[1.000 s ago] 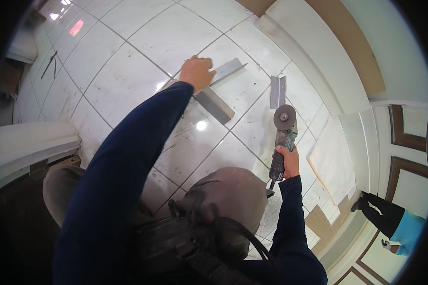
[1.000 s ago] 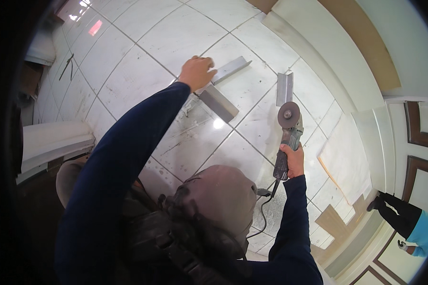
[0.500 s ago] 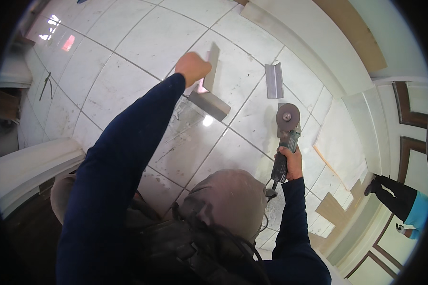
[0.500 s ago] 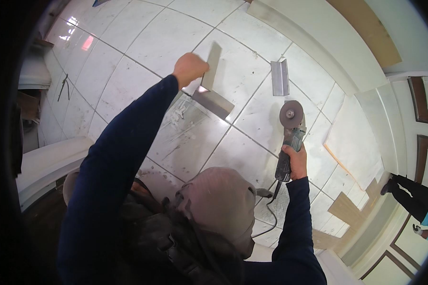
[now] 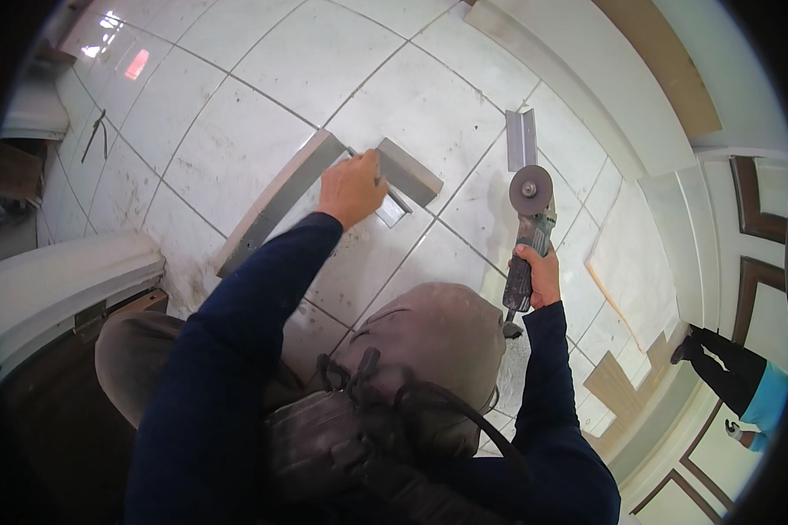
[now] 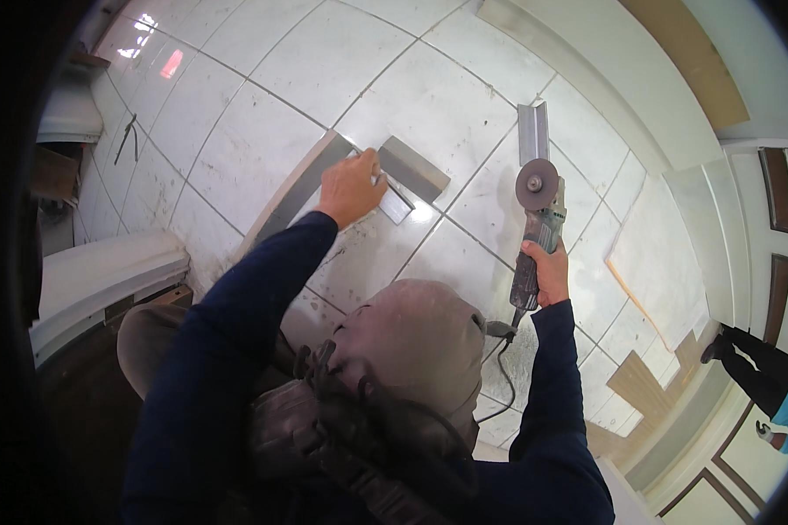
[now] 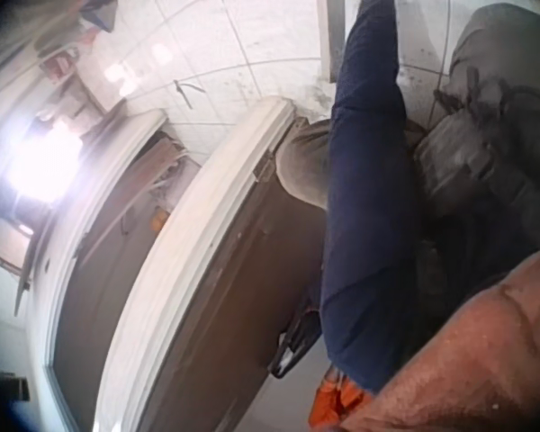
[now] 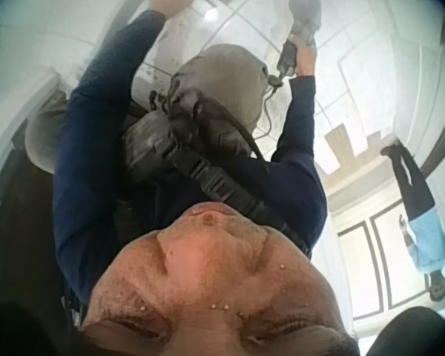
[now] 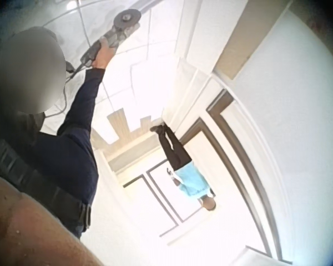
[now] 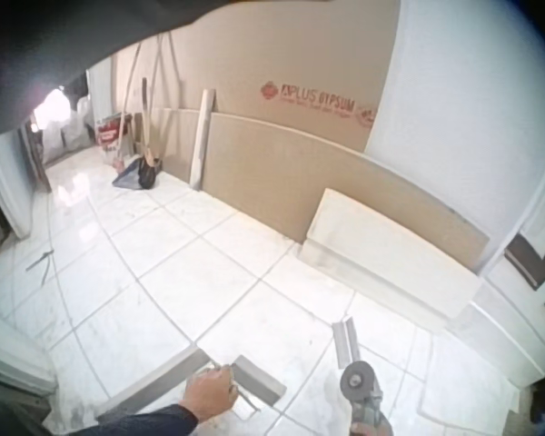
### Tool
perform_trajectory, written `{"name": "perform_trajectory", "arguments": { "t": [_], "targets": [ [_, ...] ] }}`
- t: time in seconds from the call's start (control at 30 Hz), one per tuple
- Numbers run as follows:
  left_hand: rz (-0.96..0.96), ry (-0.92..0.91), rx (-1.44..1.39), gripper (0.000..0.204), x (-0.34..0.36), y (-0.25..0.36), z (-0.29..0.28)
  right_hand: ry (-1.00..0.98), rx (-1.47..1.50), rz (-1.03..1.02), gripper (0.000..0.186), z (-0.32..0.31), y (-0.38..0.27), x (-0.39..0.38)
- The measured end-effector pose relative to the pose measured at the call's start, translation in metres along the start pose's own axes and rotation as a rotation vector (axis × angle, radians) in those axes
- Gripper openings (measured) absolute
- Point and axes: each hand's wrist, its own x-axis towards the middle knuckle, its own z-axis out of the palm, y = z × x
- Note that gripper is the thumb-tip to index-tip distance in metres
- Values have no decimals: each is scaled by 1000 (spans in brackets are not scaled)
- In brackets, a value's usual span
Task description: The person uses an angle grinder to cut a metal bar into smaller pieces. The person holds the bar with one hand and operates the grinder with the other, producing sparks as the metal is cut. The cut pieces are placed on the floor.
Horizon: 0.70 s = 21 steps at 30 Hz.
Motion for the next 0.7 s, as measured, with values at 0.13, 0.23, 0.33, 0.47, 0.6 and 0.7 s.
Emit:
{"name": "perform_trajectory", "arguments": {
  "t": [0.13,0.23,0.33,0.47,0.6,0.7],
  "targets": [
    [614,53,400,18,17,-57,1,-8,4,16,39,8,7,0],
    [628,15,553,14,28,-52,1,6,18,27,40,7,10,-4],
    [655,-166,709,10,36,-40,5,37,-10,-8,40,3,15,-5],
    [683,-188,755,6,31,-34,-6,53,-117,-65,44,1,10,-10],
    [563,-92,348,8,8,-43,-6,181,-504,-271,55,-7,4,-12],
    [418,54,125,10,0,-35,-1,283,-808,-325,65,12,-23,-16]
  ]
}}
